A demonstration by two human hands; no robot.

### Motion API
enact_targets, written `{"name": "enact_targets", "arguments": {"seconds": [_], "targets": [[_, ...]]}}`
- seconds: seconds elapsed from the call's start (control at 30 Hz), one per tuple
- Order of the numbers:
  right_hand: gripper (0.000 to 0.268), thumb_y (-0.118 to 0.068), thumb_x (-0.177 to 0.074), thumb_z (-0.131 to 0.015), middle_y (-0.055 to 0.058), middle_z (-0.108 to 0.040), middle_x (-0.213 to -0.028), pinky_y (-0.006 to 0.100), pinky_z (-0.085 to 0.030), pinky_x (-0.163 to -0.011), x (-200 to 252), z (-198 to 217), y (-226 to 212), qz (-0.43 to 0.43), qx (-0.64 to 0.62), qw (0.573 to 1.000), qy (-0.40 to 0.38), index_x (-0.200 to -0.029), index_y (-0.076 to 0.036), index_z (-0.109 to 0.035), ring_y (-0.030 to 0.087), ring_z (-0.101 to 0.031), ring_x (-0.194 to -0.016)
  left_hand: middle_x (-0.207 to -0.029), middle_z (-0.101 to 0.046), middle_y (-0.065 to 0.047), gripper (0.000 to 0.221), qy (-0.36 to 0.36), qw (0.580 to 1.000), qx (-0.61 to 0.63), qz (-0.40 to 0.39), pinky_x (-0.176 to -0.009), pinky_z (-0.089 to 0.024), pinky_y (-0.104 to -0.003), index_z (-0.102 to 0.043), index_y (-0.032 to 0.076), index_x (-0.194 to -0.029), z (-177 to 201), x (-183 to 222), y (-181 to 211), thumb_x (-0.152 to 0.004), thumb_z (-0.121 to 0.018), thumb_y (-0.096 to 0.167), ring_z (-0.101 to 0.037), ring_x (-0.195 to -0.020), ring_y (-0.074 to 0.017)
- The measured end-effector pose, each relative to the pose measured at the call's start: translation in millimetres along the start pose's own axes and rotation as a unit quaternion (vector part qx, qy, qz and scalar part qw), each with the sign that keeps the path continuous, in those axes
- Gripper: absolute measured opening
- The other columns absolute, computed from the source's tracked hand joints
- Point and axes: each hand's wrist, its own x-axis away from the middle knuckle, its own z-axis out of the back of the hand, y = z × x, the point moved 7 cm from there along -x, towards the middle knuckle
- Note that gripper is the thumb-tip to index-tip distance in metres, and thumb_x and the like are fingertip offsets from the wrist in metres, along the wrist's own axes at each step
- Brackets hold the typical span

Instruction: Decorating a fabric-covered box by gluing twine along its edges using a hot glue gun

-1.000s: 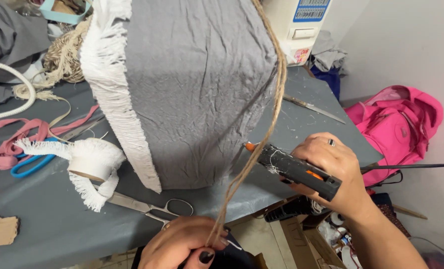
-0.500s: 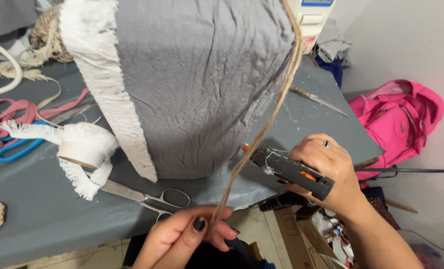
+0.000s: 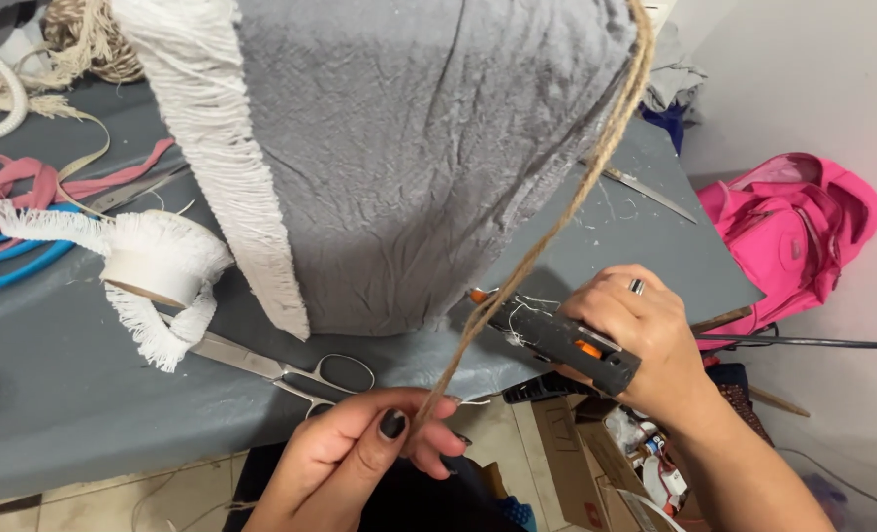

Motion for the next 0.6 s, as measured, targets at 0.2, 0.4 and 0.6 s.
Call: {"name": "enact_targets", "arguments": {"seconds": [0.2, 0.4, 0.6], "targets": [[0.024, -0.030, -0.097, -0.064, 0.001, -0.064, -0.080, 0.040, -0.052, -0.087, -4.8, -2.1, -6.8, 0.009, 0.015, 1.000, -0.010, -0.086, -0.008, -0.064, 0.021, -0.059, -0.068, -0.095, -0.084, -0.016, 0.045, -0.011, 0.999, -0.020, -0.031, -0.077, -0.066, -0.032, -0.076, -0.002, -0.119, -4.5, -0.2, 12.0, -0.101, -0.052, 0.032, -0.079, -0.078, -0.0205], [0.033, -0.037, -0.099, -0.059, 0.003, -0.062, -0.078, 0.042, -0.052, -0.088, -0.8, -7.3, -5.5, 0.013, 0.026, 0.999, -0.017, -0.087, -0.006, -0.065, 0.023, -0.058, -0.068, -0.095, -0.086, -0.016, 0.044, -0.002, 0.999, -0.024, -0.026, -0.077, -0.065, -0.030, -0.077, -0.001, -0.118, -4.0, 0.9, 15.4, -0.101, -0.052, 0.030, -0.080, -0.078, -0.0204], [0.024, -0.026, -0.101, -0.059, 0.002, -0.065, -0.080, 0.041, -0.052, -0.089, 1.2, -13.0, -6.3, 0.015, 0.037, 0.999, -0.030, -0.086, -0.007, -0.063, 0.023, -0.059, -0.068, -0.096, -0.084, -0.016, 0.045, -0.014, 0.999, -0.018, -0.033, -0.077, -0.064, -0.030, -0.075, -0.002, -0.120, -5.4, 0.0, 16.8, -0.102, -0.051, 0.031, -0.080, -0.080, -0.0214]]}}
